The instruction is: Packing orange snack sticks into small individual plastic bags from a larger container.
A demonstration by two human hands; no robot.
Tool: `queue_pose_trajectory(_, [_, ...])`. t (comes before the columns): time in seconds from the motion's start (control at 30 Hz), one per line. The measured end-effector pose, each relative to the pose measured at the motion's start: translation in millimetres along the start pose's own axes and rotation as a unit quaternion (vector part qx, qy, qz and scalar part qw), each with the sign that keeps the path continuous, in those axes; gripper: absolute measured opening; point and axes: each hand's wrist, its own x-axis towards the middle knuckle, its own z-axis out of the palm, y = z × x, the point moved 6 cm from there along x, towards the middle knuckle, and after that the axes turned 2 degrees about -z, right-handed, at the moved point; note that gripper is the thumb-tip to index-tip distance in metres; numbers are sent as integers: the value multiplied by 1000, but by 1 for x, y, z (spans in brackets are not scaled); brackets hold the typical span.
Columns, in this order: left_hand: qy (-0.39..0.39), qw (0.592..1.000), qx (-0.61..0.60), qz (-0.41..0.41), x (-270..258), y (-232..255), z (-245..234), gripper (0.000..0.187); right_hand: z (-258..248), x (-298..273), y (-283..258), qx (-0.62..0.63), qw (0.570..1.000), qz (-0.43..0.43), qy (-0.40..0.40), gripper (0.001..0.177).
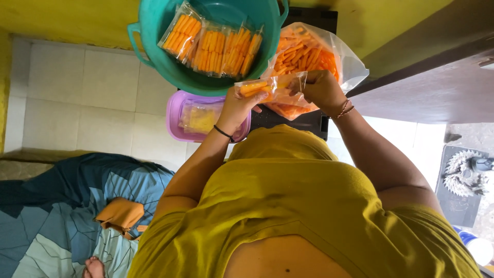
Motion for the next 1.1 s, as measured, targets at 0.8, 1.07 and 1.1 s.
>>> queue_pose_trajectory(0.8, [5,998,-30,-57,0,5,9,38,5,-40,-77,164,962,-26,-216,97])
queue_pose_trajectory(1.07, [-11,999,-14,-33,2,-3,33,44,-10,-42,-84,79,953,-8,-292,97])
queue_pose_trajectory(1.1, [-20,999,-8,-29,0,-2,37,44,-11,-42,-79,54,947,-1,-316,95])
